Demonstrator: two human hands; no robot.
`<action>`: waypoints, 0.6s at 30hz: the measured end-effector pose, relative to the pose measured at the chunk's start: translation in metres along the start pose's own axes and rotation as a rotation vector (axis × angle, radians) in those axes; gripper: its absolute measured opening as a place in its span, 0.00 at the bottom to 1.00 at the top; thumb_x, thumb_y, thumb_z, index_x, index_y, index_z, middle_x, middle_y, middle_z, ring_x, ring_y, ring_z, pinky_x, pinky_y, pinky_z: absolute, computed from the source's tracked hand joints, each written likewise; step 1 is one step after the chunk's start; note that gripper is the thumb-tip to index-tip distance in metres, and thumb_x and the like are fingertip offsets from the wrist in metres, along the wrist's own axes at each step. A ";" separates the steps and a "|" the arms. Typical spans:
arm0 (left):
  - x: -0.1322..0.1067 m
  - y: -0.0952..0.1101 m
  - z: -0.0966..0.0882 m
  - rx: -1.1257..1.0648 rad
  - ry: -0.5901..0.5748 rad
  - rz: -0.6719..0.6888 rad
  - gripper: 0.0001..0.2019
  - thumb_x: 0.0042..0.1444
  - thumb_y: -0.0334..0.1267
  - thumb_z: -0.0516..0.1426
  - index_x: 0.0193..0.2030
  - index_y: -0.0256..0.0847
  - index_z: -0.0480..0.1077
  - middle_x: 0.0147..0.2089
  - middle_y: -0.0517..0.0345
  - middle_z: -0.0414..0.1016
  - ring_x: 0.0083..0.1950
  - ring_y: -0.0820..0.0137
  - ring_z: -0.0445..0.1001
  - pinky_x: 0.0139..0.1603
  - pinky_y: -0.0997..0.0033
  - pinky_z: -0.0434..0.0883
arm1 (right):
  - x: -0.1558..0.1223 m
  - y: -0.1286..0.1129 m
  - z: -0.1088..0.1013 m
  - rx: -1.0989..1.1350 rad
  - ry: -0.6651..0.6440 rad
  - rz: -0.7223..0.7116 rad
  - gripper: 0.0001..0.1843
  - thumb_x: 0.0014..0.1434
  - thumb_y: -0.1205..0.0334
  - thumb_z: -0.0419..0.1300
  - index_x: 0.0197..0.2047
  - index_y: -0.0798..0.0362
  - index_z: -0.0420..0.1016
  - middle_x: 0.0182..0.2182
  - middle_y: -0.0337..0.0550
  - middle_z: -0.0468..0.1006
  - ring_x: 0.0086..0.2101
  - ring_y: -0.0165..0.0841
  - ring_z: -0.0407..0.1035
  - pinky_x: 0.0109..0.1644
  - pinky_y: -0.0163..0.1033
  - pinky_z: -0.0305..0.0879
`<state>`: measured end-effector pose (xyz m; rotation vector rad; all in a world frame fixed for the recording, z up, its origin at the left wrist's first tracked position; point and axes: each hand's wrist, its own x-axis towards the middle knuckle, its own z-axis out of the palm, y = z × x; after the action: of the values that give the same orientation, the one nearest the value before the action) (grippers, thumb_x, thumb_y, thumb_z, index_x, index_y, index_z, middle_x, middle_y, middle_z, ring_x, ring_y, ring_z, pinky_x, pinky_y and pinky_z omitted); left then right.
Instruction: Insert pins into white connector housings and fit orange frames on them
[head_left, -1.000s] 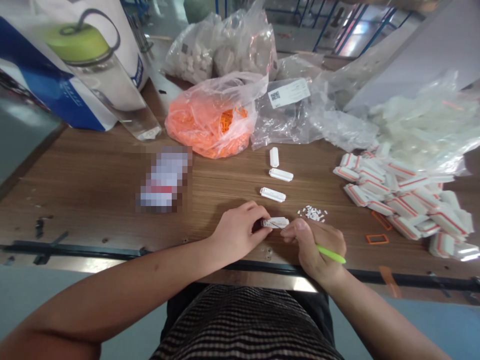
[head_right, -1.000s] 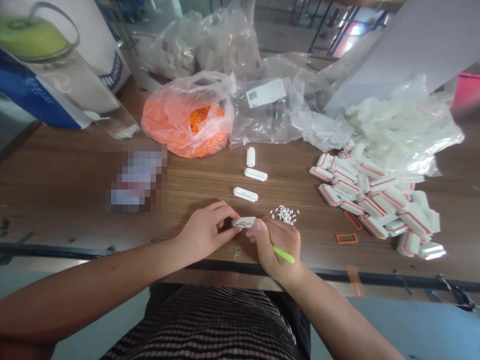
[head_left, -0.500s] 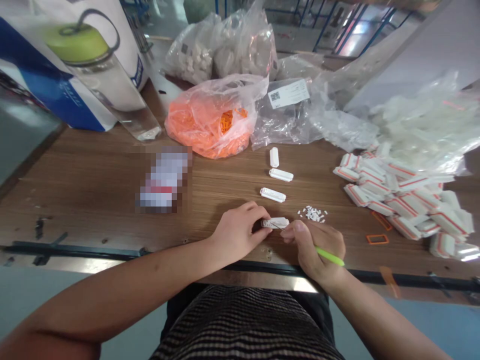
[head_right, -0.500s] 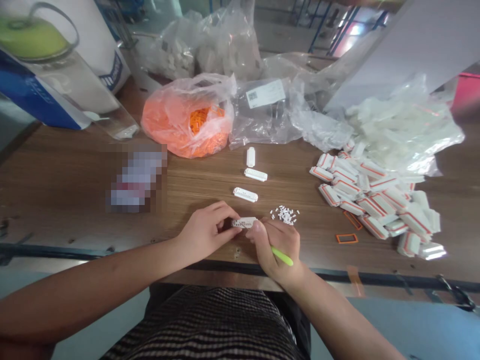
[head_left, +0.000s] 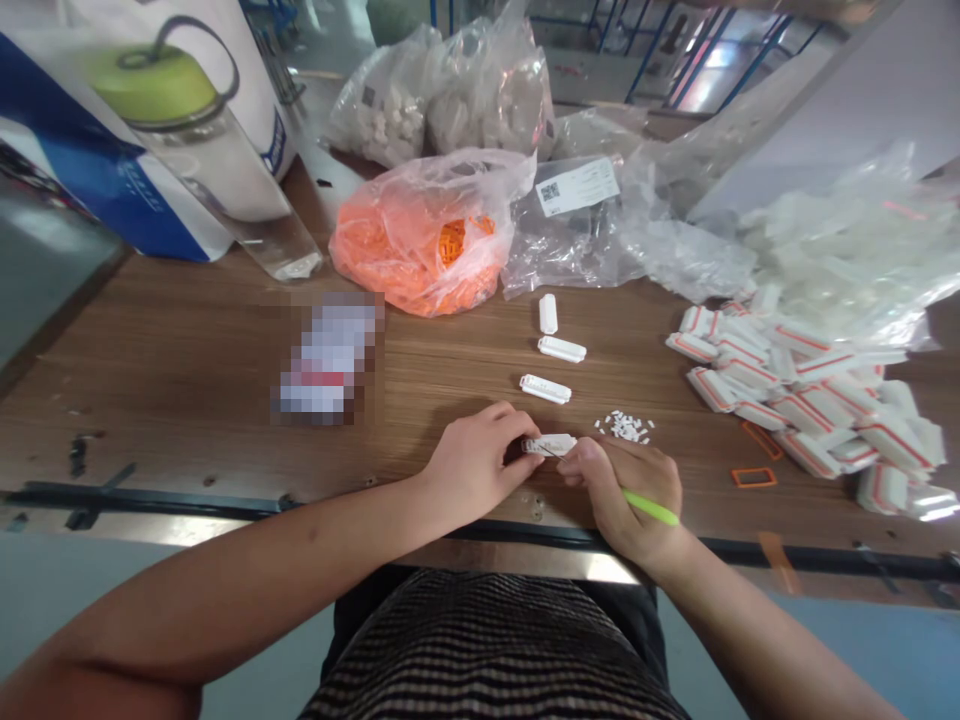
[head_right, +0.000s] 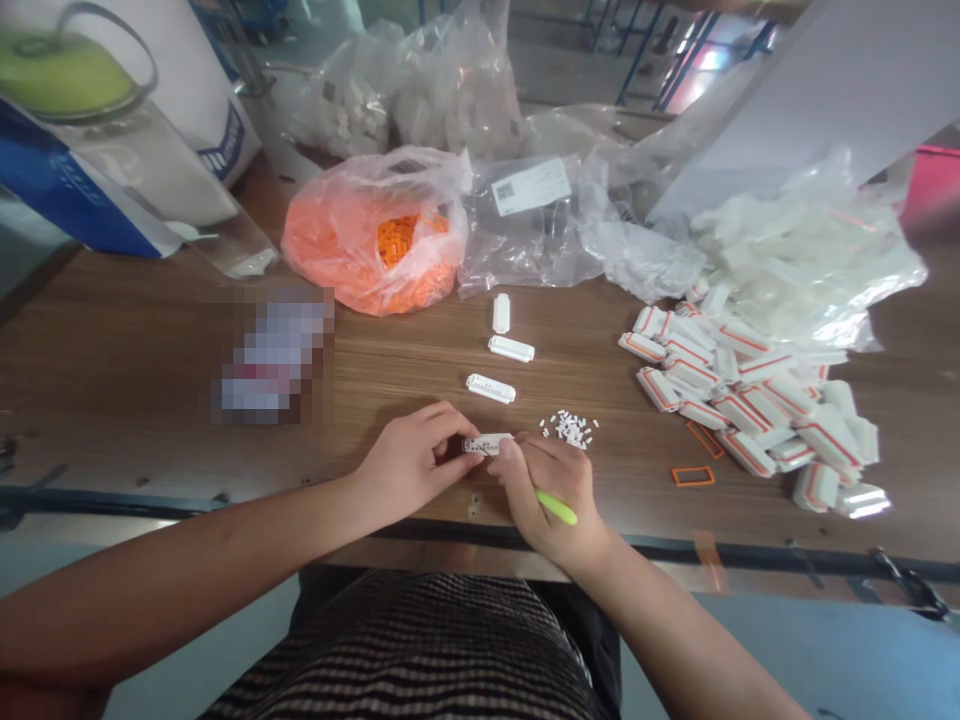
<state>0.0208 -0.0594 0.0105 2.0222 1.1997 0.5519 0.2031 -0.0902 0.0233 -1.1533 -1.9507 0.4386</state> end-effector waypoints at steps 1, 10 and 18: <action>0.000 0.000 0.000 0.000 0.001 0.001 0.04 0.56 0.35 0.62 0.38 0.42 0.73 0.36 0.63 0.70 0.28 0.75 0.65 0.31 0.72 0.63 | 0.001 0.000 0.000 -0.005 -0.014 -0.010 0.19 0.65 0.72 0.50 0.24 0.54 0.72 0.18 0.37 0.73 0.20 0.26 0.68 0.26 0.33 0.63; -0.001 -0.001 0.001 -0.007 0.034 0.024 0.04 0.56 0.35 0.61 0.39 0.42 0.73 0.34 0.63 0.70 0.29 0.75 0.65 0.31 0.72 0.63 | -0.006 0.004 0.002 0.090 0.055 0.105 0.19 0.66 0.71 0.51 0.26 0.53 0.75 0.20 0.36 0.75 0.21 0.24 0.70 0.26 0.31 0.65; -0.001 -0.001 0.000 -0.014 0.026 0.020 0.04 0.55 0.34 0.62 0.38 0.42 0.73 0.33 0.64 0.69 0.28 0.75 0.65 0.30 0.72 0.62 | -0.007 0.006 0.004 0.126 0.056 0.134 0.19 0.65 0.70 0.52 0.25 0.53 0.76 0.19 0.35 0.75 0.21 0.23 0.70 0.26 0.31 0.65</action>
<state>0.0203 -0.0599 0.0097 2.0229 1.1892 0.5968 0.2048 -0.0922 0.0138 -1.2058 -1.7786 0.5855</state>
